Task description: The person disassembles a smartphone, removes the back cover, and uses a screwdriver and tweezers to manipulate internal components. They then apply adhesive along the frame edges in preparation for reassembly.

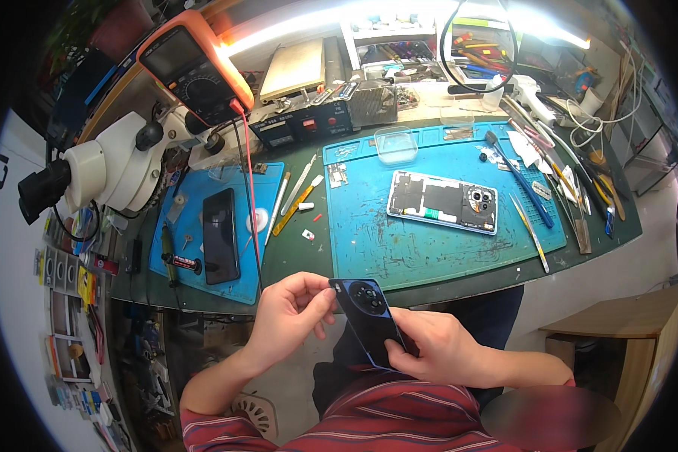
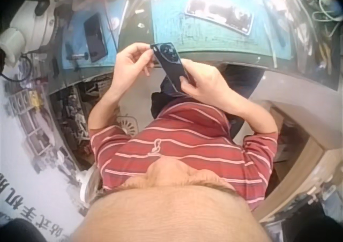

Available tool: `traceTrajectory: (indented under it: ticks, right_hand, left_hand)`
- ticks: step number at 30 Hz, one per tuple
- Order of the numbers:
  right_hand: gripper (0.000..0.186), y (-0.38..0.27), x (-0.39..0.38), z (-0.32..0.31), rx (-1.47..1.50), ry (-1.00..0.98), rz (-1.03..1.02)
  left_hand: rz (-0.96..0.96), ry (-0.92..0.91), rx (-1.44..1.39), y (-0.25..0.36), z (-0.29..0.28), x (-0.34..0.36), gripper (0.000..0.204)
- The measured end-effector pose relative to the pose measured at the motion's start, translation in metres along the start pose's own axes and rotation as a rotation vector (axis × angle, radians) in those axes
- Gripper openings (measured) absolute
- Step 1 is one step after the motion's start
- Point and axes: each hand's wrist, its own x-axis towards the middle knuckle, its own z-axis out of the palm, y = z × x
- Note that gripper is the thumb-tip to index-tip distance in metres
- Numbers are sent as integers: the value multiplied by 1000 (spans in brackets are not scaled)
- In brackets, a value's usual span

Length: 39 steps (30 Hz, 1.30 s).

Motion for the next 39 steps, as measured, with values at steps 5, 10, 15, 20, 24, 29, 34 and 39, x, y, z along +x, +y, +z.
traceTrajectory:
  ticks: [5,10,15,20,24,29,34,39]
  right_hand:
    - [61,1,-2,10,-138,36,-95]
    - [62,-2,-2,16,-304,52,-155]
    - [64,-7,-2,23,-384,83,-156]
    - [61,-10,2,14,-99,135,9]
    - [59,-9,-1,3,11,113,91]
    - [57,-12,-4,2,22,107,86]
    - [51,-6,-8,8,-30,186,53]
    - [43,0,-9,14,148,175,289]
  left_hand:
    - [-22,8,42,1,0,5,8]
    - [-60,1,106,2,0,9,3]
    - [42,59,256,-3,3,18,6]
    - [32,40,228,7,3,17,5]
    - [-80,20,62,19,8,11,14]
    - [-54,-14,109,22,10,11,15]
    - [247,60,654,20,15,8,9]
    - [612,118,923,18,23,7,11]
